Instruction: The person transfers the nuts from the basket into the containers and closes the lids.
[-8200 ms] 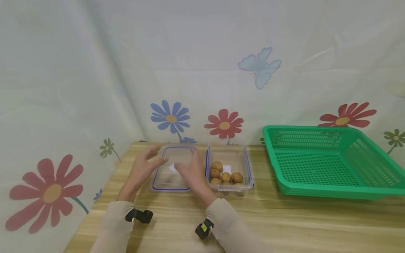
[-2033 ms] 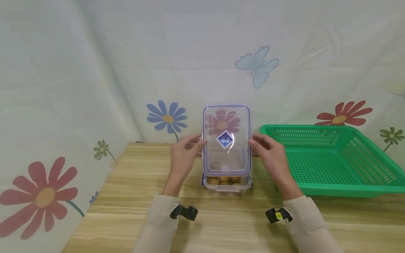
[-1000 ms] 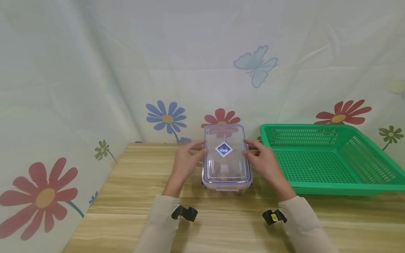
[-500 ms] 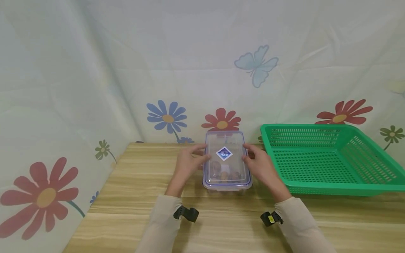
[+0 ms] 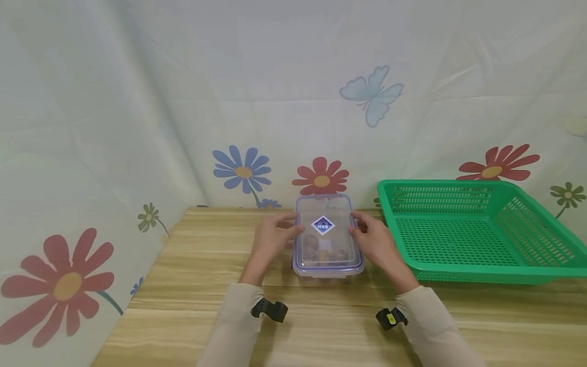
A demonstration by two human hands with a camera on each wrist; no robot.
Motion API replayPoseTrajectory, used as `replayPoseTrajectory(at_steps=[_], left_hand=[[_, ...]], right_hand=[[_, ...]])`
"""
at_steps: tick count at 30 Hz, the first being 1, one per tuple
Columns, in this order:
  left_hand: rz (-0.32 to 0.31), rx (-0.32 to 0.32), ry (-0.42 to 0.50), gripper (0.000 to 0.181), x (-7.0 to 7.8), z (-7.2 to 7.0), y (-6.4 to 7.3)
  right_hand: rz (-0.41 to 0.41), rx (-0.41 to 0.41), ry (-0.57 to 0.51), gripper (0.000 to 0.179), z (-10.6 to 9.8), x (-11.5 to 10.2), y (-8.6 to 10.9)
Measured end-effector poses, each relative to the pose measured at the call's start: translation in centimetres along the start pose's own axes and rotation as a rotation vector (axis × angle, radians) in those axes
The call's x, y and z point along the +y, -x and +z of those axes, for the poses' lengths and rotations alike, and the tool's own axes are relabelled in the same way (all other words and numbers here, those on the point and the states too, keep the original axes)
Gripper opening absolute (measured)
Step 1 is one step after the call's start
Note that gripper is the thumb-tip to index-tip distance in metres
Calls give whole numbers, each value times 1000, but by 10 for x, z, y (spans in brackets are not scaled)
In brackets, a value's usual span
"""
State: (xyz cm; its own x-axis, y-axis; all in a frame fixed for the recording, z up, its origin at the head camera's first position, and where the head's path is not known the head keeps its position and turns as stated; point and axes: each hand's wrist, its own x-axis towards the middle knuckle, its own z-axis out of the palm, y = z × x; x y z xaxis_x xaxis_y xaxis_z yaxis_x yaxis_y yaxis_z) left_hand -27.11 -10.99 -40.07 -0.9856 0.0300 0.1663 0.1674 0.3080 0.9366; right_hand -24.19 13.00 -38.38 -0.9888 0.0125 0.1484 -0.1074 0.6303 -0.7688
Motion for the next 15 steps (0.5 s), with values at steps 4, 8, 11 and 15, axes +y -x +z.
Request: replayPoseTrajectory(at_steps=[4, 8, 11, 15], left_hand=[[-42, 5, -30, 39, 0, -3, 1], [-61, 17, -46, 38, -1, -4, 0], [-59, 26, -40, 38, -1, -3, -1], [-44, 38, -46, 37, -2, -2, -2]], right_hand=[[-21, 0, 8, 45, 2, 0, 1], [-29, 5, 14, 44, 3, 1, 1], [-25, 7, 14, 44, 3, 3, 0], [-18, 1, 0, 44, 5, 5, 0]])
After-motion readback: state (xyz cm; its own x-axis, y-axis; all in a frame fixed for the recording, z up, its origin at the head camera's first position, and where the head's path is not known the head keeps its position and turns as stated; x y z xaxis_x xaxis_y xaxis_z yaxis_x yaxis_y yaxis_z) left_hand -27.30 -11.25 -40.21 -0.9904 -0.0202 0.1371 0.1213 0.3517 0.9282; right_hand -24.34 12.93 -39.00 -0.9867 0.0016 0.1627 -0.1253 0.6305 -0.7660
